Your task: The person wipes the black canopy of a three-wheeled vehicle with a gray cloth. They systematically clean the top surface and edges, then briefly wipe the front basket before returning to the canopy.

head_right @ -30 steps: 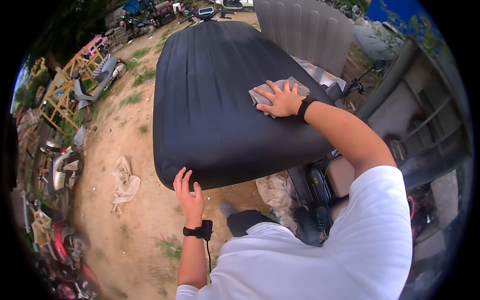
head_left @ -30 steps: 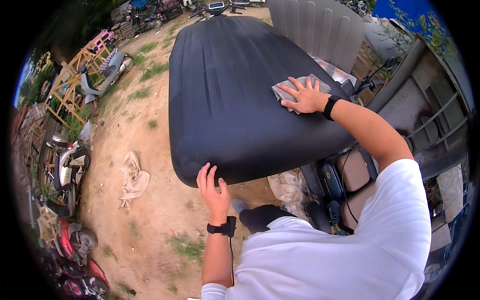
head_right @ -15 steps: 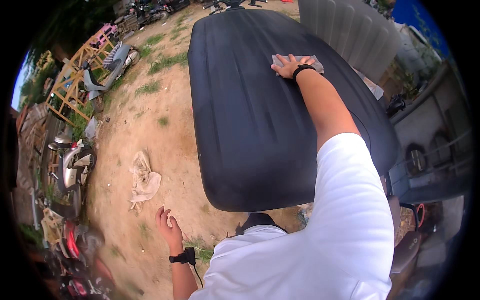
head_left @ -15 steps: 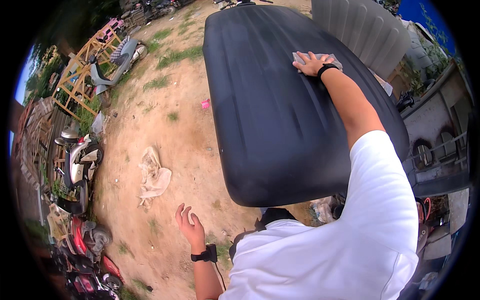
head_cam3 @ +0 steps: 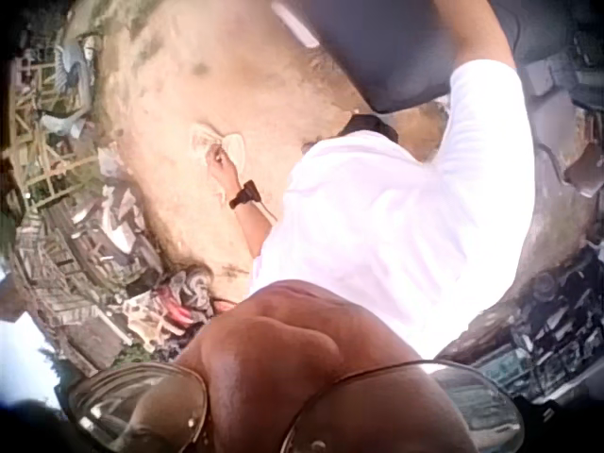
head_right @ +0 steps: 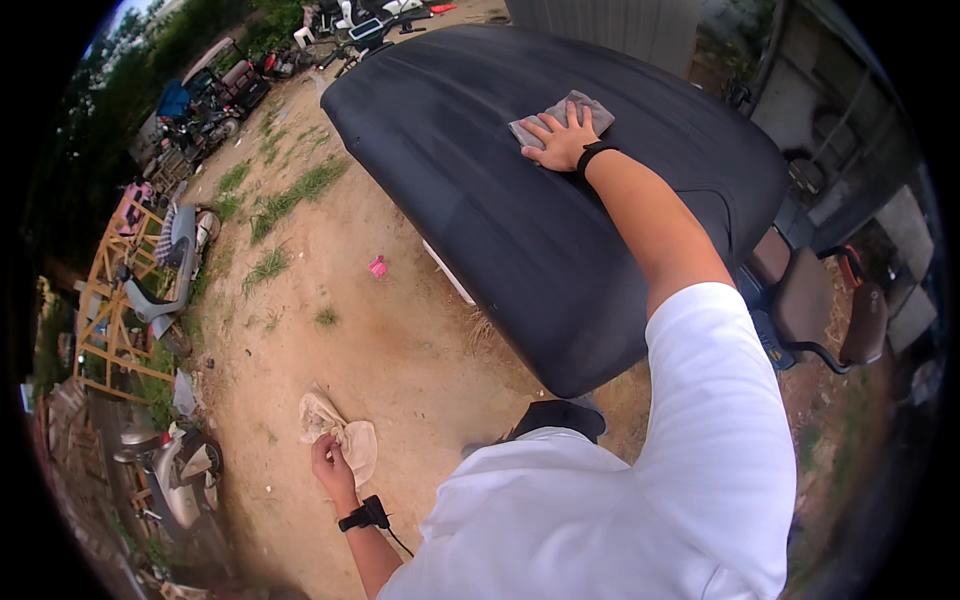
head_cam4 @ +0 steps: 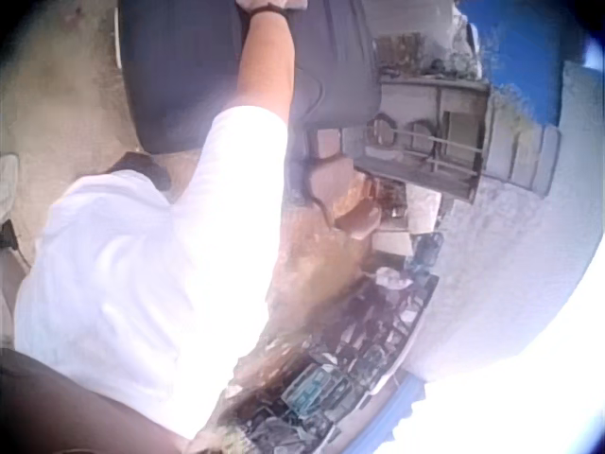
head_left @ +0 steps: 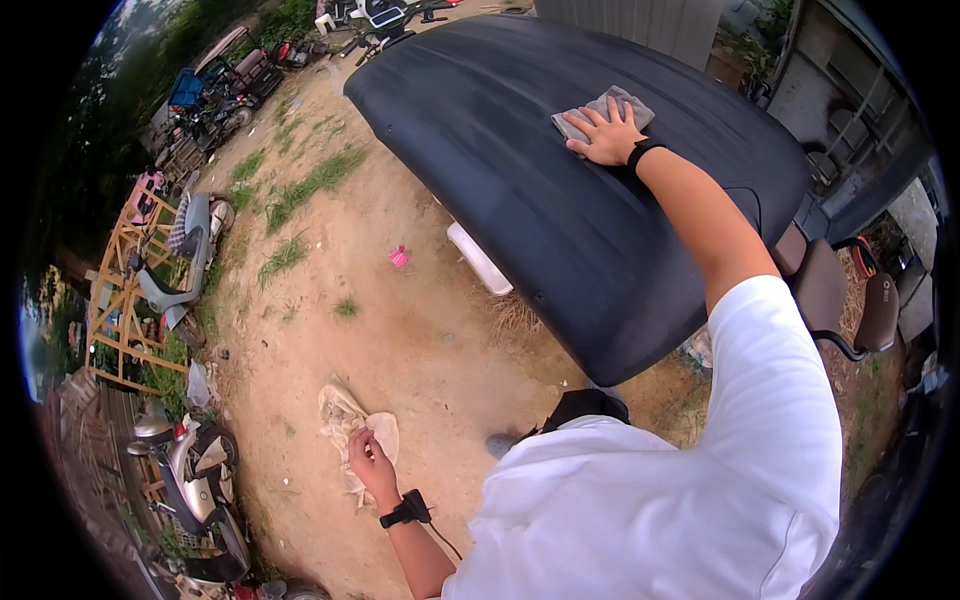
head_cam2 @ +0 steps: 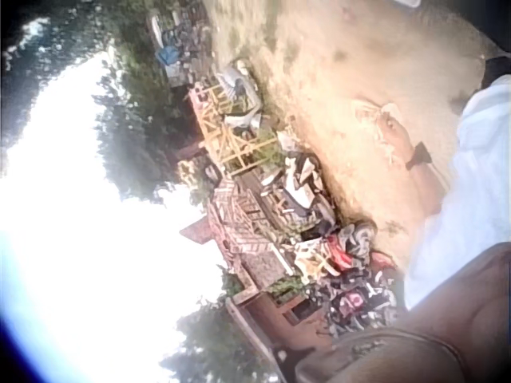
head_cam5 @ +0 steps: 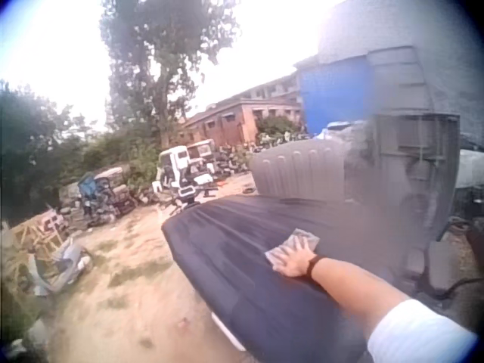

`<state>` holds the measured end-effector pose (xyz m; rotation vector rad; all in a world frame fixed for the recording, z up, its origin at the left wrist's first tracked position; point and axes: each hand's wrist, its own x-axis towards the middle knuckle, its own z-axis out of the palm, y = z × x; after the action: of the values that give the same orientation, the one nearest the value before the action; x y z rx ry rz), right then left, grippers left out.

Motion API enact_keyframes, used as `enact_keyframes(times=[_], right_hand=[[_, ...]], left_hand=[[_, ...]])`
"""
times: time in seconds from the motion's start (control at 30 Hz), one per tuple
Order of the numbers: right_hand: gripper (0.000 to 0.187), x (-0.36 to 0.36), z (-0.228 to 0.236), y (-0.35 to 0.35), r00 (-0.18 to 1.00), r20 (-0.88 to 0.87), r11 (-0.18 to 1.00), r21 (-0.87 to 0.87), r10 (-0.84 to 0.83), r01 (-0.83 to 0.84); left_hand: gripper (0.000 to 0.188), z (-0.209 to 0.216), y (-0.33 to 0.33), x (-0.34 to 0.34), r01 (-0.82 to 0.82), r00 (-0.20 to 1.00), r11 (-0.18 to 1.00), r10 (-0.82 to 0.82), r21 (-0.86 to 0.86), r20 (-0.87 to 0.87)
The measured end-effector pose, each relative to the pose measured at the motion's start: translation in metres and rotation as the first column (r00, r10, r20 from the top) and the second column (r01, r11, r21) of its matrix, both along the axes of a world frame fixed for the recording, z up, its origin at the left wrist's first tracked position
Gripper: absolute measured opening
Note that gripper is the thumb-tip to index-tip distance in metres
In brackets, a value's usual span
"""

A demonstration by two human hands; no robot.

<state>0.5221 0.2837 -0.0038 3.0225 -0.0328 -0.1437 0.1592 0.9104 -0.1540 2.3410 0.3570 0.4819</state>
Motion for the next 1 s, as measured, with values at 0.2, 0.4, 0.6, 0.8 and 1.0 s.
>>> enact_keyframes(times=[0.2,0.4,0.6,0.8,1.0], right_hand=[[0.077,-0.053,0.004,0.031,0.993,-0.066,0.992,-0.083,-0.097,0.091],[0.075,-0.030,0.014,0.066,0.973,-0.095,0.974,-0.103,-0.212,0.203],[0.072,0.065,-0.006,0.071,0.988,-0.014,0.983,-0.107,-0.153,0.151],[0.075,0.199,-0.004,0.092,0.981,-0.051,0.982,0.020,-0.186,0.187],[0.077,0.336,0.002,0.064,0.964,-0.082,0.966,0.034,-0.253,0.257]], left_hand=[[0.017,0.005,0.043,0.077,0.212,0.974,0.973,-0.218,-0.094,-0.058],[0.016,-0.047,0.049,0.116,0.255,0.952,0.923,-0.292,-0.288,-0.091],[0.016,-0.042,0.049,0.175,0.334,0.902,0.888,-0.399,-0.315,-0.167],[0.016,-0.020,0.057,0.291,0.359,0.880,0.900,-0.415,-0.246,-0.231],[0.017,0.028,0.002,0.431,0.446,0.855,0.873,-0.481,-0.195,-0.197]])
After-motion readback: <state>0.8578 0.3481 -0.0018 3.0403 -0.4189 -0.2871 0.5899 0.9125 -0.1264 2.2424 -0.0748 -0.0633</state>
